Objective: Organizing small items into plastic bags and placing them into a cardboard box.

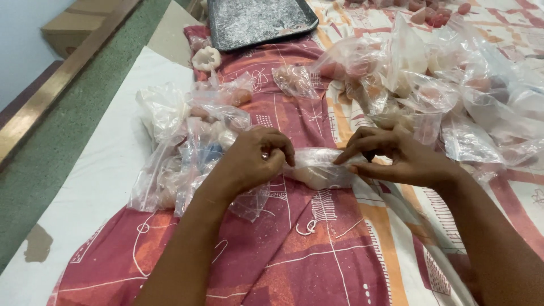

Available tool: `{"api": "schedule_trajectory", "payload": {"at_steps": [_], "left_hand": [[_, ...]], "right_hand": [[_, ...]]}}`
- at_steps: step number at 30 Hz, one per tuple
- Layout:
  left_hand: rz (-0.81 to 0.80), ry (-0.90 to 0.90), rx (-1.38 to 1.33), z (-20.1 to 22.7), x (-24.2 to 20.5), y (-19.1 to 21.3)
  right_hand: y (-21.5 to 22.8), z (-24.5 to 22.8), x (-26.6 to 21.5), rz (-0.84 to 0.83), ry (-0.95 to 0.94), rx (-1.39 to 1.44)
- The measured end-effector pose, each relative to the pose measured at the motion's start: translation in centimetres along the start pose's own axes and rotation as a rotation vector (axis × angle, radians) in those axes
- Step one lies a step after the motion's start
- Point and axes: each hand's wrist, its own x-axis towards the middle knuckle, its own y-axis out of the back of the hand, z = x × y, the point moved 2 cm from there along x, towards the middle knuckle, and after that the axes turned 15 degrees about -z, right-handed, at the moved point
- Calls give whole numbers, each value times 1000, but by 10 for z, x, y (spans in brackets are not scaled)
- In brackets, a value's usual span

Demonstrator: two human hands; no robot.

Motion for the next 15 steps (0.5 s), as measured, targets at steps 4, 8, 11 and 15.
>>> {"api": "schedule_trajectory", "payload": {"at_steps": [4,8,11,15], "left_hand": [[37,-56,216,3,6,-10],[86,-106,284,-1,6,-14],[78,-136,296,0,2,-15],[37,-128,304,16,-6,-15]], "right_hand": [[-6,-19,7,14,126,-166],[-20,-17,14,-131,-191,44],[-21,-12,13,-46,-18,46],[-17,-19,4,72,227,-55]]}}
